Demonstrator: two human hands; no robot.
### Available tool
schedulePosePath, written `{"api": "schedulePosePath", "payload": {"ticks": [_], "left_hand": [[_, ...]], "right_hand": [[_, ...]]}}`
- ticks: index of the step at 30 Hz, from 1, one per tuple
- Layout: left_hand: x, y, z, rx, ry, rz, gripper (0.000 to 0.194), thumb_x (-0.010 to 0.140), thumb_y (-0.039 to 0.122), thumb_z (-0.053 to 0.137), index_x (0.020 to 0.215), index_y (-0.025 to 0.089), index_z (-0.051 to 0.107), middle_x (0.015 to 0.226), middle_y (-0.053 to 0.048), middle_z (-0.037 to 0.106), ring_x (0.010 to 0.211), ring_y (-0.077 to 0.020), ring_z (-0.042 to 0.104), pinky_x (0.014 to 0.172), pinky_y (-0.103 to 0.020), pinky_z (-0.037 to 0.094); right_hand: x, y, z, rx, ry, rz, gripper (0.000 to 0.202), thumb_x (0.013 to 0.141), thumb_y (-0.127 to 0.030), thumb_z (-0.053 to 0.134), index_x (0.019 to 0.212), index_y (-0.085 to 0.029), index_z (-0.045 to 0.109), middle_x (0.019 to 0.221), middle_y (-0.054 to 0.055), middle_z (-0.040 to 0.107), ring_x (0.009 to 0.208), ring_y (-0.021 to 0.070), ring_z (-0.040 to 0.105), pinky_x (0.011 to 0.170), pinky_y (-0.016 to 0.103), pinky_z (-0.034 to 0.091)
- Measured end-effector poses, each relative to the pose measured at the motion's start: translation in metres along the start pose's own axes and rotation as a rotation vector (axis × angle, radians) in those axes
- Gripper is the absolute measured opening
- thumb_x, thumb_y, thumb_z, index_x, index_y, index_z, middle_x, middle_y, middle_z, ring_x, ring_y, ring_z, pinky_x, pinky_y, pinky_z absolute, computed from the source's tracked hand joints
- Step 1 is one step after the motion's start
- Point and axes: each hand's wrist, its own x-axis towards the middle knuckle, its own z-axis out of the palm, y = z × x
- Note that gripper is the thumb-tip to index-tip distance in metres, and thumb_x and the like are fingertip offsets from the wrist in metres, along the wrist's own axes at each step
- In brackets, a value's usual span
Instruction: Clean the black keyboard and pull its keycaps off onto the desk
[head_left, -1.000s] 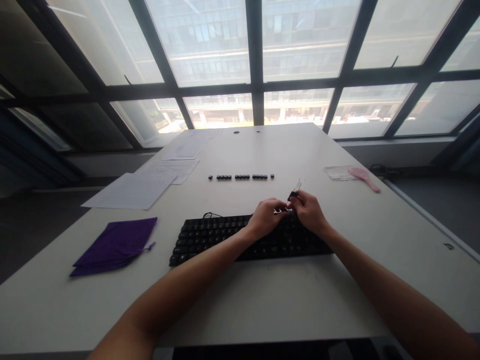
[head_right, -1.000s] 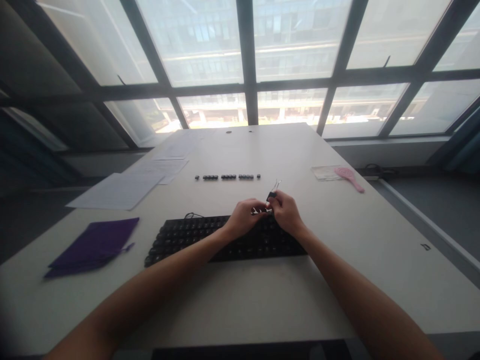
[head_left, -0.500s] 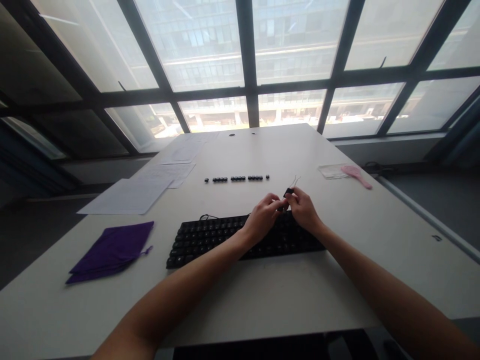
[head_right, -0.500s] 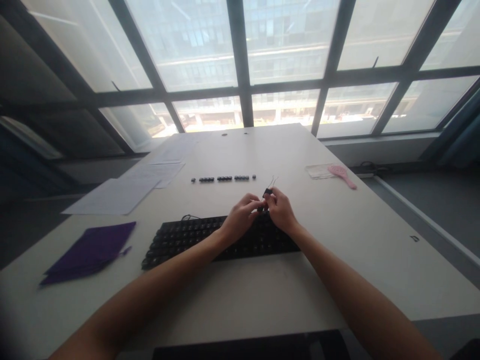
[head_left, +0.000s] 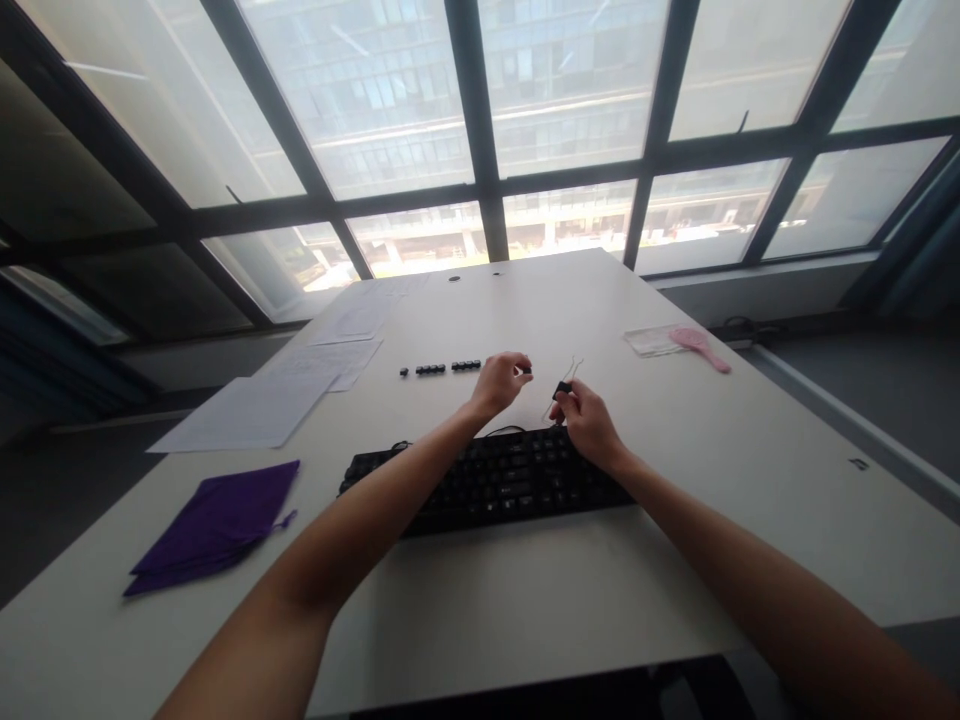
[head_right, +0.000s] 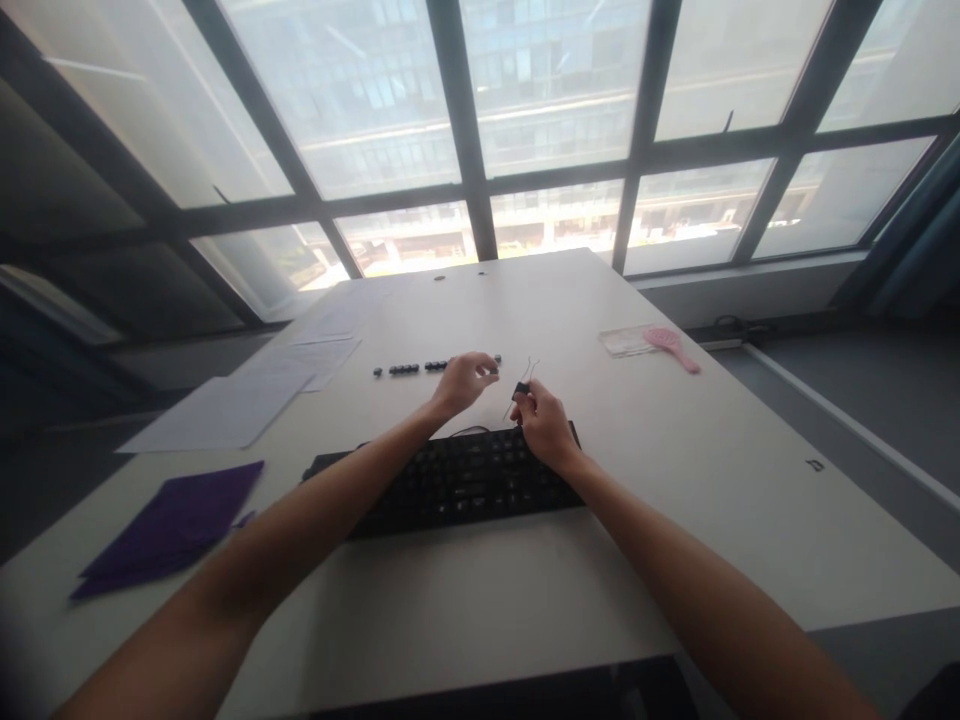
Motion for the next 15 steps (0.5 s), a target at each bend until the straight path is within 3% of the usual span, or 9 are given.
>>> {"api": "schedulePosePath", "payload": {"ticks": [6, 10, 15], "left_hand": [[0.049, -0.019, 0.033, 0.264, -0.041, -0.001, 0.011, 0.078, 0.024, 0.079, 0.089, 0.024, 0.078, 0.109, -0.006, 0.069, 0.108, -0.0263, 0.056, 0.099, -0.041, 0.044], [0.064, -0.028, 0.047, 0.339, -0.044, -0.054, 0.010, 0.079, 0.029, 0.079, 0.089, 0.027, 0.078, 0.123, -0.006, 0.062, 0.119, -0.0306, 0.046, 0.100, -0.047, 0.038], [0.072, -0.040, 0.053, 0.341, -0.050, -0.145, 0.011, 0.081, 0.033, 0.076, 0.091, 0.029, 0.077, 0.126, -0.005, 0.059, 0.121, -0.0310, 0.043, 0.098, -0.046, 0.038]], "right_hand": [[0.000, 0.001, 0.000, -0.023, -0.004, -0.012, 0.015, 0.096, -0.031, 0.048, 0.084, -0.022, 0.053, 0.069, 0.000, 0.068, 0.061, 0.0161, 0.062, 0.062, 0.028, 0.043], [-0.001, 0.001, -0.001, -0.022, -0.028, -0.001, 0.016, 0.095, -0.029, 0.048, 0.081, -0.023, 0.051, 0.070, 0.000, 0.069, 0.061, 0.0156, 0.062, 0.062, 0.027, 0.042], [-0.002, -0.002, -0.002, -0.022, -0.049, 0.019, 0.015, 0.096, -0.029, 0.048, 0.083, -0.023, 0.052, 0.071, -0.001, 0.070, 0.063, 0.0152, 0.063, 0.064, 0.027, 0.042]]}}
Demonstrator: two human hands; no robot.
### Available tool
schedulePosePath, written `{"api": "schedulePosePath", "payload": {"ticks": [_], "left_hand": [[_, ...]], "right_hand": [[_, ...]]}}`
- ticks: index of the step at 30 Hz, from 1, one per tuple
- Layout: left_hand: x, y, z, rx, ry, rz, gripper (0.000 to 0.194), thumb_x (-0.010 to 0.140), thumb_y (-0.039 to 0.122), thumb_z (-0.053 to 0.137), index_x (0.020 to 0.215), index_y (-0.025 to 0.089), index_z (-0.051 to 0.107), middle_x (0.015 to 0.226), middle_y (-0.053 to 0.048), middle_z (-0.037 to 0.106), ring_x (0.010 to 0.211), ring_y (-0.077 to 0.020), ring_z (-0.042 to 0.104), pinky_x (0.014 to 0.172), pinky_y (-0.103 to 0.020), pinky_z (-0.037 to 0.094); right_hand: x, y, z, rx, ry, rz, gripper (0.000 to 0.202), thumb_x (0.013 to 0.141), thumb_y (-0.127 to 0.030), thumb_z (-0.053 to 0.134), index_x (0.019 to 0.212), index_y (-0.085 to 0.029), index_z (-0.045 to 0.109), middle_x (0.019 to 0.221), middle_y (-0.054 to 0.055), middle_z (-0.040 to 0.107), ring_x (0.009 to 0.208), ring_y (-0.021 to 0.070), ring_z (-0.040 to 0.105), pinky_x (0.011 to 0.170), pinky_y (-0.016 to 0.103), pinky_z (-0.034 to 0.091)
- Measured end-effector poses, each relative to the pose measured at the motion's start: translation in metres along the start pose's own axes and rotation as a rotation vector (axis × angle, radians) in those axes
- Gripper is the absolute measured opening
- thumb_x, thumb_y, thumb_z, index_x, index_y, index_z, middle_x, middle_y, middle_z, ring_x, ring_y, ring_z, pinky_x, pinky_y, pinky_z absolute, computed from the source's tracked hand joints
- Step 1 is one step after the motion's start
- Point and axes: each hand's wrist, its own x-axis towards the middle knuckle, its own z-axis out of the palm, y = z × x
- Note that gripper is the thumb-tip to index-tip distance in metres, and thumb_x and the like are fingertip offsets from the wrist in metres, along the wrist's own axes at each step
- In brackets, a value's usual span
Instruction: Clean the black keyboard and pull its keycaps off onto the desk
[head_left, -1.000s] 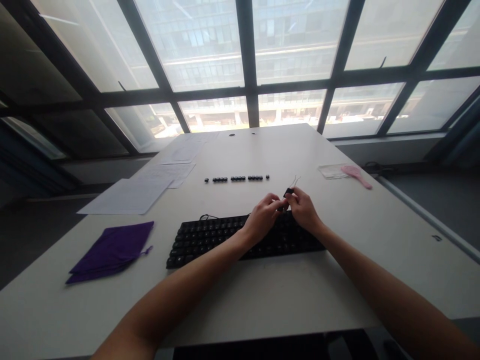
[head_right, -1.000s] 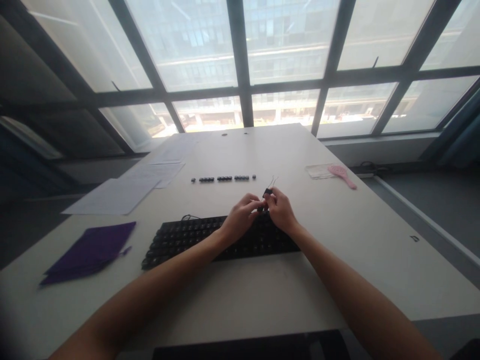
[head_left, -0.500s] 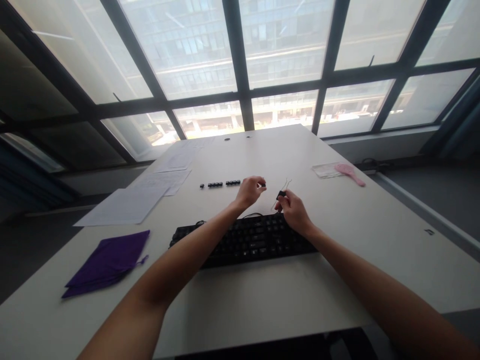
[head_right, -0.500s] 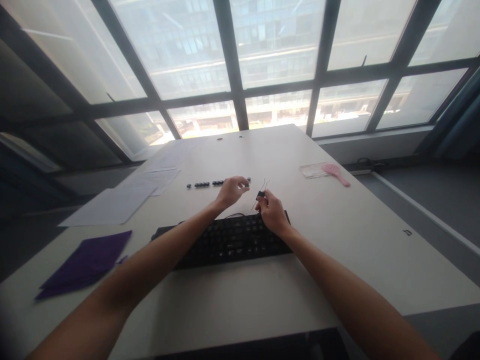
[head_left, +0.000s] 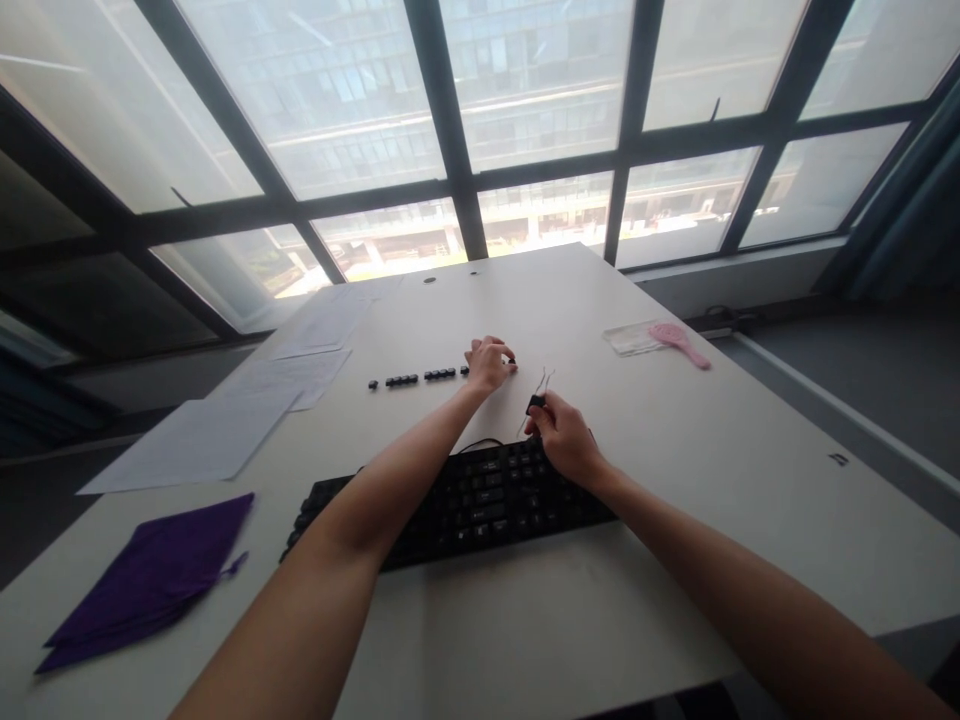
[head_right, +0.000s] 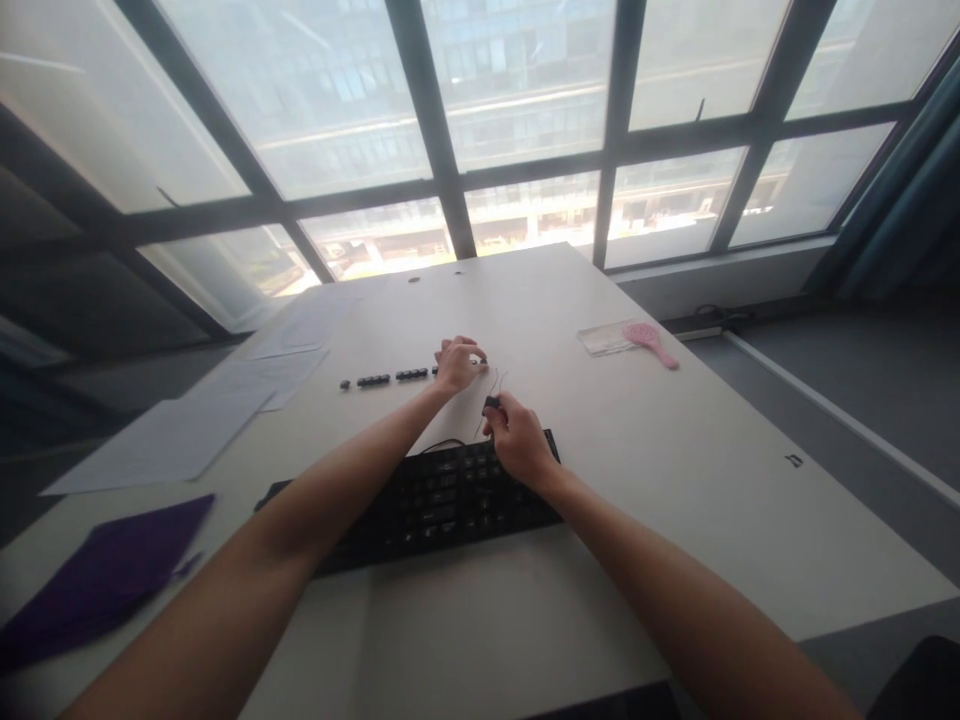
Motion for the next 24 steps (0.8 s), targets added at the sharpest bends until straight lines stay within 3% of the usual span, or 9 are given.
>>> {"api": "schedulePosePath", "payload": {"ticks": [8, 17, 24], "left_hand": [[0.003, -0.016, -0.004, 0.007, 0.003, 0.002, 0.040, 0.077, 0.037, 0.079, 0.115, 0.030, 0.070, 0.129, -0.006, 0.059, 0.123, -0.0324, 0.044, 0.099, -0.047, 0.038], [0.011, -0.028, -0.014, 0.071, -0.136, 0.002, 0.021, 0.076, 0.043, 0.080, 0.092, 0.030, 0.078, 0.135, -0.007, 0.053, 0.128, -0.0356, 0.037, 0.103, -0.051, 0.034], [0.012, -0.029, -0.015, 0.063, -0.153, 0.017, 0.026, 0.074, 0.047, 0.081, 0.094, 0.031, 0.078, 0.137, -0.005, 0.052, 0.128, -0.0357, 0.036, 0.103, -0.051, 0.034]], "right_hand": [[0.000, -0.001, 0.001, -0.008, 0.008, -0.006, 0.015, 0.095, -0.028, 0.049, 0.082, -0.022, 0.052, 0.071, -0.001, 0.070, 0.063, 0.0151, 0.062, 0.065, 0.027, 0.041], [0.000, -0.002, 0.000, -0.013, -0.005, 0.001, 0.018, 0.096, -0.030, 0.048, 0.080, -0.023, 0.052, 0.071, 0.000, 0.070, 0.062, 0.0154, 0.061, 0.063, 0.027, 0.041], [0.000, -0.003, 0.000, -0.004, -0.007, 0.003, 0.017, 0.095, -0.028, 0.049, 0.079, -0.022, 0.053, 0.072, 0.001, 0.069, 0.063, 0.0153, 0.061, 0.064, 0.027, 0.042]]}}
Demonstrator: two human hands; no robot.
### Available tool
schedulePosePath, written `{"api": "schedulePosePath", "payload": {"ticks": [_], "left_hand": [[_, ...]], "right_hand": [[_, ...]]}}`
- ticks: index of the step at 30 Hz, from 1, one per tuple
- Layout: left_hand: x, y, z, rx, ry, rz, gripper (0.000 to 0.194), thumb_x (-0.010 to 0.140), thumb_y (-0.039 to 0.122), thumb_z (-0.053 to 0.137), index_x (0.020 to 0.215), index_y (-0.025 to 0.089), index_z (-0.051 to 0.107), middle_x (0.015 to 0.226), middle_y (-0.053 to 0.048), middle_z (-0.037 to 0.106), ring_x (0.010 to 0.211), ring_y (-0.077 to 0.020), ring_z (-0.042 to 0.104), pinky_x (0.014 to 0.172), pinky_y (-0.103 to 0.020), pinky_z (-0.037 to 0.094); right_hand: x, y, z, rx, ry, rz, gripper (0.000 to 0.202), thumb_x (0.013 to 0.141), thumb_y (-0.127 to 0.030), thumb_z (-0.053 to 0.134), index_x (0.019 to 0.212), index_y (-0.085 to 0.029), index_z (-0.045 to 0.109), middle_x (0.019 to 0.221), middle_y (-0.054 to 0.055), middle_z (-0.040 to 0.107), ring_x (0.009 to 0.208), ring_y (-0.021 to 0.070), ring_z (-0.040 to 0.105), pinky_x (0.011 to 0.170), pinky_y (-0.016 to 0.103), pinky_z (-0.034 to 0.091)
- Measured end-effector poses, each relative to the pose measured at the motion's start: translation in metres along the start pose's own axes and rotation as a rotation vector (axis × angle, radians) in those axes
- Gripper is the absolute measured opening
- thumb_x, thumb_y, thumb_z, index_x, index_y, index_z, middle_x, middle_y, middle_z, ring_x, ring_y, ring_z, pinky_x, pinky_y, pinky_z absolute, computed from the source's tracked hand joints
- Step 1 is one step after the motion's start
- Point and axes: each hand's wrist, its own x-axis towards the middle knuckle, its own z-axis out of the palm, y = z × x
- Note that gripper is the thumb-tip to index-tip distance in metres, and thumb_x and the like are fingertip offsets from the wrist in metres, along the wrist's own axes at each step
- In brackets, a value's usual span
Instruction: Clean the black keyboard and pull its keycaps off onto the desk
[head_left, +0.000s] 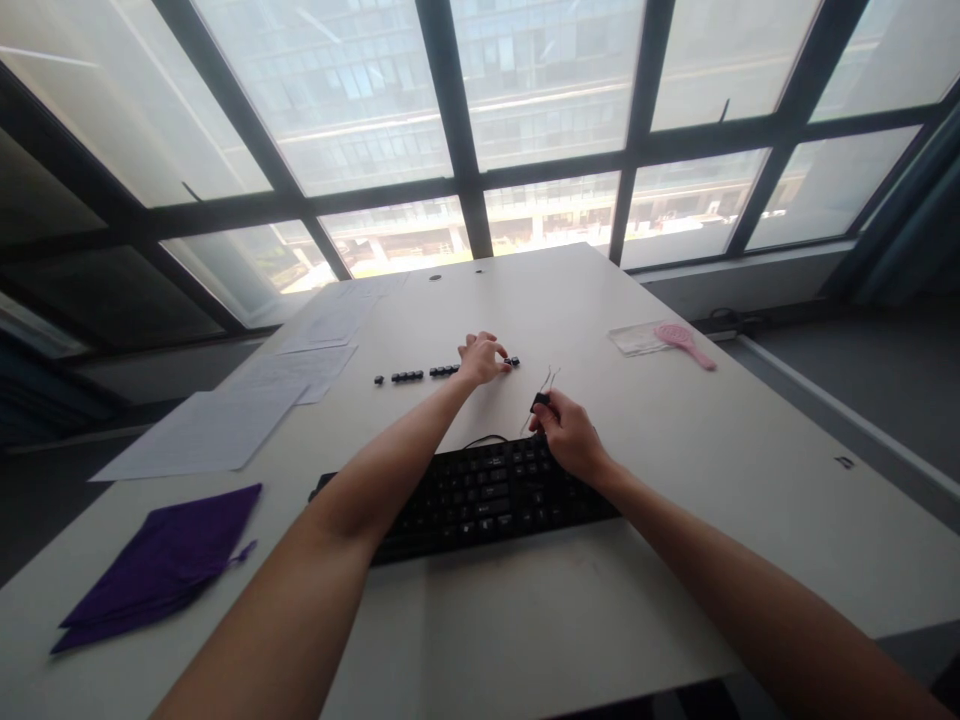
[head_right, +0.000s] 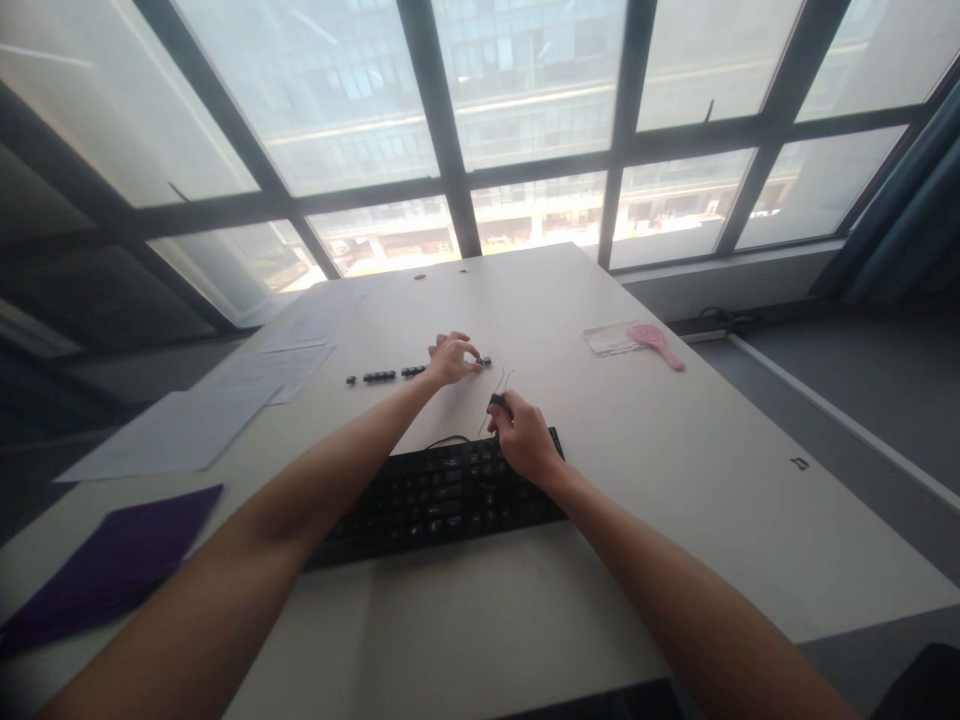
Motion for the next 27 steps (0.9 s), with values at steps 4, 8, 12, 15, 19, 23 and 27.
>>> {"api": "schedulePosePath", "payload": {"ticks": [4, 8, 12, 15, 19, 23, 27], "left_hand": [[0.003, 0.002, -0.002, -0.006, 0.003, 0.041, 0.033, 0.072, 0.049, 0.081, 0.098, 0.030, 0.077, 0.136, -0.006, 0.053, 0.128, -0.0359, 0.037, 0.103, -0.052, 0.034], [0.007, 0.007, -0.003, -0.019, 0.007, 0.074, 0.029, 0.074, 0.050, 0.078, 0.095, 0.030, 0.078, 0.137, -0.006, 0.053, 0.128, -0.0357, 0.037, 0.104, -0.052, 0.032], [0.011, 0.011, -0.005, -0.024, -0.036, 0.087, 0.021, 0.075, 0.045, 0.077, 0.090, 0.030, 0.079, 0.137, -0.005, 0.054, 0.129, -0.0353, 0.037, 0.105, -0.052, 0.032], [0.013, 0.011, -0.006, -0.027, -0.063, 0.093, 0.018, 0.076, 0.041, 0.077, 0.090, 0.031, 0.079, 0.135, -0.005, 0.055, 0.128, -0.0347, 0.038, 0.106, -0.052, 0.031], [0.012, 0.010, -0.008, -0.028, -0.078, 0.086, 0.020, 0.074, 0.042, 0.078, 0.092, 0.031, 0.079, 0.135, -0.005, 0.055, 0.129, -0.0352, 0.037, 0.106, -0.052, 0.030], [0.011, 0.011, -0.008, -0.028, -0.077, 0.087, 0.020, 0.075, 0.041, 0.077, 0.092, 0.030, 0.079, 0.134, -0.005, 0.055, 0.128, -0.0340, 0.038, 0.106, -0.051, 0.031], [0.008, 0.012, -0.008, -0.023, -0.084, 0.087, 0.020, 0.075, 0.041, 0.077, 0.092, 0.030, 0.078, 0.134, -0.005, 0.055, 0.128, -0.0345, 0.038, 0.106, -0.052, 0.031]], "right_hand": [[0.000, 0.000, 0.000, -0.002, -0.001, -0.005, 0.017, 0.095, -0.028, 0.049, 0.080, -0.022, 0.054, 0.072, 0.000, 0.069, 0.063, 0.0151, 0.060, 0.064, 0.027, 0.042], [0.000, 0.000, 0.000, -0.002, -0.003, -0.011, 0.017, 0.095, -0.028, 0.049, 0.080, -0.022, 0.053, 0.072, 0.001, 0.070, 0.064, 0.0154, 0.061, 0.064, 0.027, 0.042], [0.000, -0.001, -0.001, 0.009, -0.006, -0.010, 0.017, 0.096, -0.029, 0.049, 0.081, -0.022, 0.053, 0.072, 0.000, 0.069, 0.065, 0.0159, 0.063, 0.065, 0.027, 0.043], [0.000, -0.001, -0.001, 0.001, -0.010, -0.004, 0.017, 0.096, -0.030, 0.049, 0.081, -0.022, 0.054, 0.073, 0.001, 0.070, 0.065, 0.0159, 0.062, 0.065, 0.028, 0.043], [0.000, 0.000, -0.001, -0.004, -0.008, -0.006, 0.017, 0.095, -0.030, 0.049, 0.081, -0.022, 0.054, 0.073, 0.001, 0.070, 0.064, 0.0157, 0.062, 0.064, 0.027, 0.043], [0.000, -0.001, -0.001, -0.005, -0.007, -0.008, 0.017, 0.095, -0.030, 0.049, 0.081, -0.022, 0.054, 0.073, 0.001, 0.070, 0.064, 0.0156, 0.061, 0.064, 0.027, 0.042], [0.001, -0.001, -0.001, -0.006, -0.005, -0.013, 0.018, 0.096, -0.030, 0.049, 0.080, -0.022, 0.055, 0.073, 0.001, 0.070, 0.065, 0.0157, 0.062, 0.065, 0.027, 0.043]]}}
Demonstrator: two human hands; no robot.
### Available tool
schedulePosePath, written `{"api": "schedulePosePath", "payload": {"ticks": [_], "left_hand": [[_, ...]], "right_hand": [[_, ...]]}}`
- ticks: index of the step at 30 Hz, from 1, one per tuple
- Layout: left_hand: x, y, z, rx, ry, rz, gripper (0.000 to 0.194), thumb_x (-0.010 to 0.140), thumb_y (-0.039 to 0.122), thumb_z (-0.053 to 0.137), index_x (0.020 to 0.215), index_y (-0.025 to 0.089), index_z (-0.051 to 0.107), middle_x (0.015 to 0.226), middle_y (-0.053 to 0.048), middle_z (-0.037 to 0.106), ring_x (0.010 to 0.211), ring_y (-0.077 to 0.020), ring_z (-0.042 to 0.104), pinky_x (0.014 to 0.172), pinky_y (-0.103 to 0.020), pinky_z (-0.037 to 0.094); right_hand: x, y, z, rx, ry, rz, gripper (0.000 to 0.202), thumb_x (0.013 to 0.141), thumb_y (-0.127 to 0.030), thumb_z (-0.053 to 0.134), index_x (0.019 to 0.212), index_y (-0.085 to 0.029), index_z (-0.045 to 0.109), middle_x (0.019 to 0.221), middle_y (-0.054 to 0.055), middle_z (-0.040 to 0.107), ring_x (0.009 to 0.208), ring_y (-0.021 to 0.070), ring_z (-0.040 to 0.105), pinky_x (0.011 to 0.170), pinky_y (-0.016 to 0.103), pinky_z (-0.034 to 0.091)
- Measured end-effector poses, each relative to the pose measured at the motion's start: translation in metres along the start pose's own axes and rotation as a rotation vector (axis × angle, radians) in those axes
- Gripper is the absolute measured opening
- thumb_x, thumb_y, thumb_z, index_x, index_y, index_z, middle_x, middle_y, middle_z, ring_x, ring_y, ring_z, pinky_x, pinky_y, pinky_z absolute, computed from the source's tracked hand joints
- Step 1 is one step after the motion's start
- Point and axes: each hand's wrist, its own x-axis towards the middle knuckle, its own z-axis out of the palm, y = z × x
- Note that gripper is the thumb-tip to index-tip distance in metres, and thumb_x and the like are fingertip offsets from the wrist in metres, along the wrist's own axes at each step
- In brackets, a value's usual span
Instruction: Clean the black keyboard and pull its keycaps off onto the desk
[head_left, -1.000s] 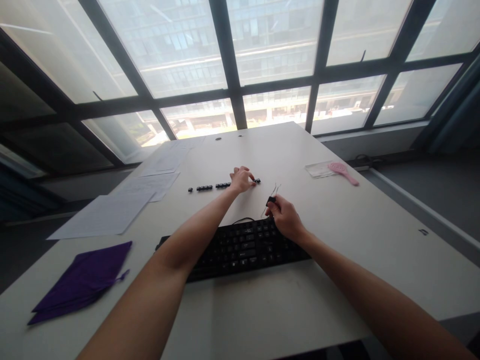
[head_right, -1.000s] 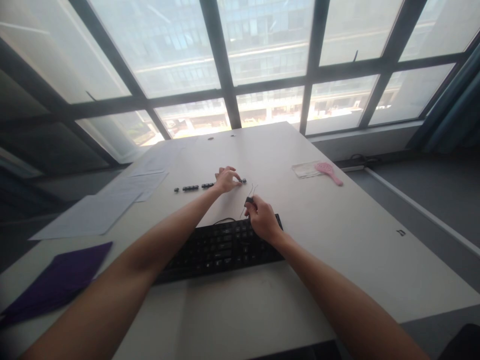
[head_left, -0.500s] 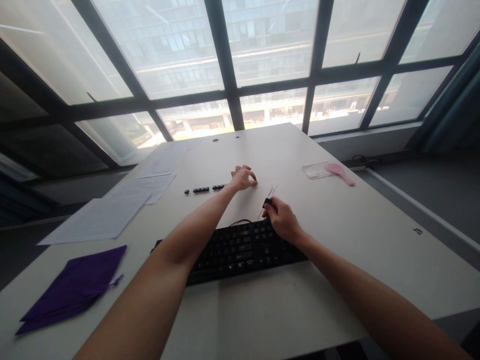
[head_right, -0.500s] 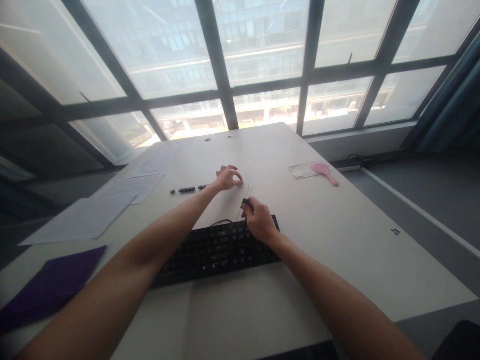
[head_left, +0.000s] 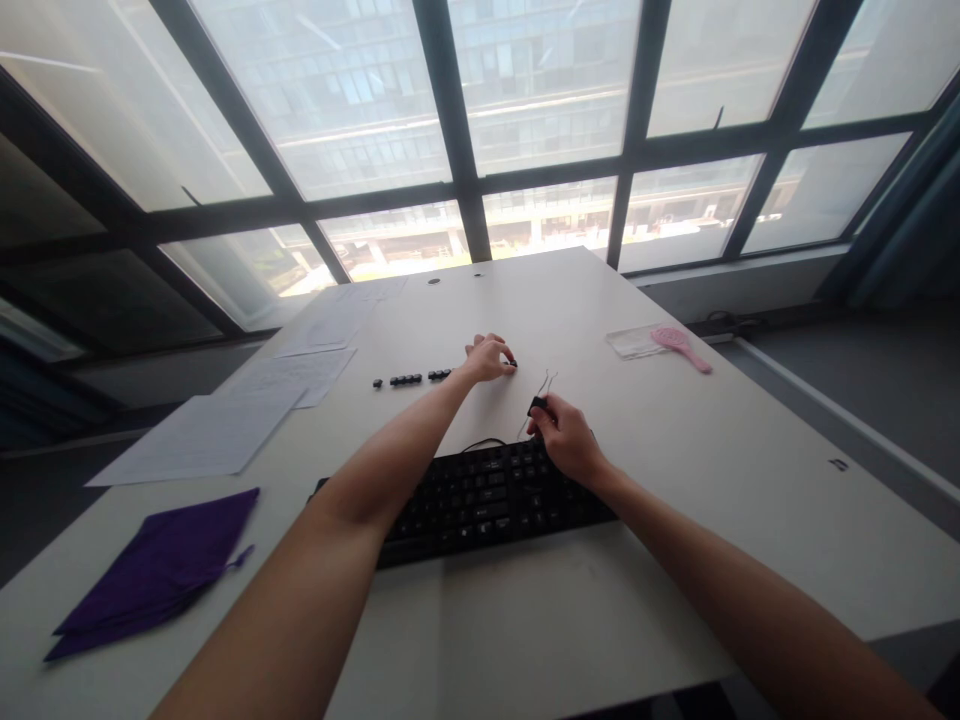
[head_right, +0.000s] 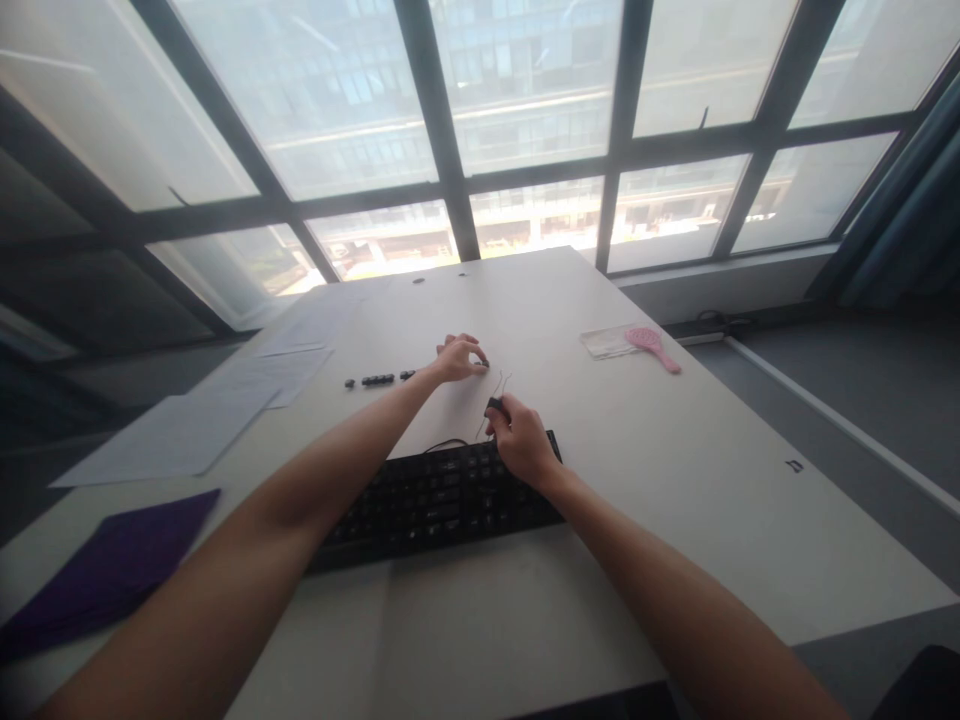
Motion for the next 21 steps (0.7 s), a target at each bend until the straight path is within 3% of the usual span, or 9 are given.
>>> {"api": "schedulePosePath", "payload": {"ticks": [7, 21], "left_hand": [[-0.004, -0.005, -0.007, 0.032, -0.012, -0.018, 0.035, 0.071, 0.050, 0.079, 0.100, 0.030, 0.077, 0.137, -0.006, 0.053, 0.128, -0.0353, 0.037, 0.105, -0.051, 0.032], [-0.003, -0.009, -0.007, 0.028, -0.042, -0.037, 0.020, 0.073, 0.045, 0.080, 0.088, 0.032, 0.079, 0.135, -0.005, 0.056, 0.128, -0.0352, 0.038, 0.106, -0.054, 0.032]], "right_hand": [[0.000, 0.001, 0.000, 0.003, 0.002, 0.005, 0.017, 0.095, -0.030, 0.050, 0.080, -0.022, 0.055, 0.073, 0.001, 0.070, 0.065, 0.0160, 0.062, 0.065, 0.028, 0.043], [0.000, 0.002, 0.001, 0.013, 0.000, 0.001, 0.018, 0.095, -0.031, 0.050, 0.081, -0.022, 0.055, 0.073, 0.001, 0.070, 0.066, 0.0163, 0.063, 0.066, 0.028, 0.044]]}}
